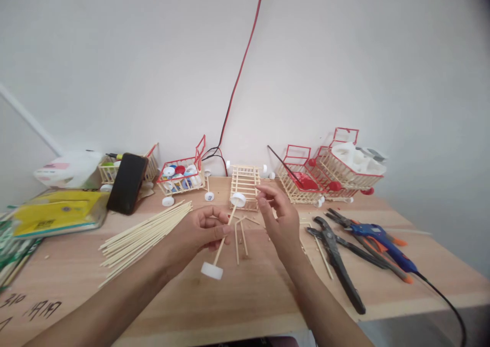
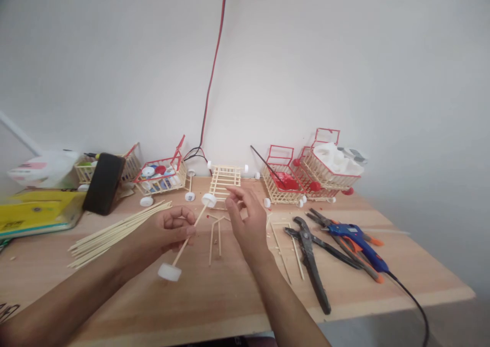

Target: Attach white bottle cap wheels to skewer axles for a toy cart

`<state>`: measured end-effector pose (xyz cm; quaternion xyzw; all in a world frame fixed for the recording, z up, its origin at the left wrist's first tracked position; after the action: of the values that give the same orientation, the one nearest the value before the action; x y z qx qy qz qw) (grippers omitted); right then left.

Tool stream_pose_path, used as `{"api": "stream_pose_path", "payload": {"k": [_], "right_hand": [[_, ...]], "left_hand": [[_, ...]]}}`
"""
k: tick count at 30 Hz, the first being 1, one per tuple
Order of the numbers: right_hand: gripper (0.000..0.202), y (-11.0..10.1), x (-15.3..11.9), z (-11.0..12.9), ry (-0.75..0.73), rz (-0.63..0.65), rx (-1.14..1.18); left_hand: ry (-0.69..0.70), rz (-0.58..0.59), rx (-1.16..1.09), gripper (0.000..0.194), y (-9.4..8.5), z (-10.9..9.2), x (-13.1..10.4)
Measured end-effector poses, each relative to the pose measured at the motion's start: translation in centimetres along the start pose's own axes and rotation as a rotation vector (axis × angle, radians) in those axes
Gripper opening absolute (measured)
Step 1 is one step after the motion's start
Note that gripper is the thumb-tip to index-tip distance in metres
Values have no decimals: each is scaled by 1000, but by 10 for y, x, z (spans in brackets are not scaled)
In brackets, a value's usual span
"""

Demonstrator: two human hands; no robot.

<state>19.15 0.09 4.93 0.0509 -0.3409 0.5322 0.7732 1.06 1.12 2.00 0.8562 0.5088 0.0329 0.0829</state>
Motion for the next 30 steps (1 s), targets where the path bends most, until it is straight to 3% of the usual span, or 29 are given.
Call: {"api": "stream_pose_path", "payload": {"k": [2,6,12,24,27,30], "right_hand": [[18,1,-5,9,-122,-1,-79],[18,15,-15,22,-325,128,-160],[23,32,-25,24,-429,226,-256],[12,35,-28,24,-442,199,-242],[11,33,-23,21,-357,204,-158],[9,29,-16,15,-181,208,-51]], "left_hand": [[-24,-26,-90,35,-2,-2,-1],[-75,-38,-213,39,-2,-6,-5],[-100,11,-323,39,3,-5,-7],[-76,47,-343,25,6,1,-3],[-45,20,-232,26,-1,2,0],[95,-31,4,28,-11,-5,3]]}}
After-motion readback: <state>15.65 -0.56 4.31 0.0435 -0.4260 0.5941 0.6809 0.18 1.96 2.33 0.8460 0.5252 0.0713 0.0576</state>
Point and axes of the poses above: each hand's wrist, its own x-axis towards the middle knuckle, its own y-axis out of the palm, z = x × y, the point moved 5 cm from there along x, towards the middle knuckle, and after that the axes turned 9 degrees about y, right-handed, at the moved point
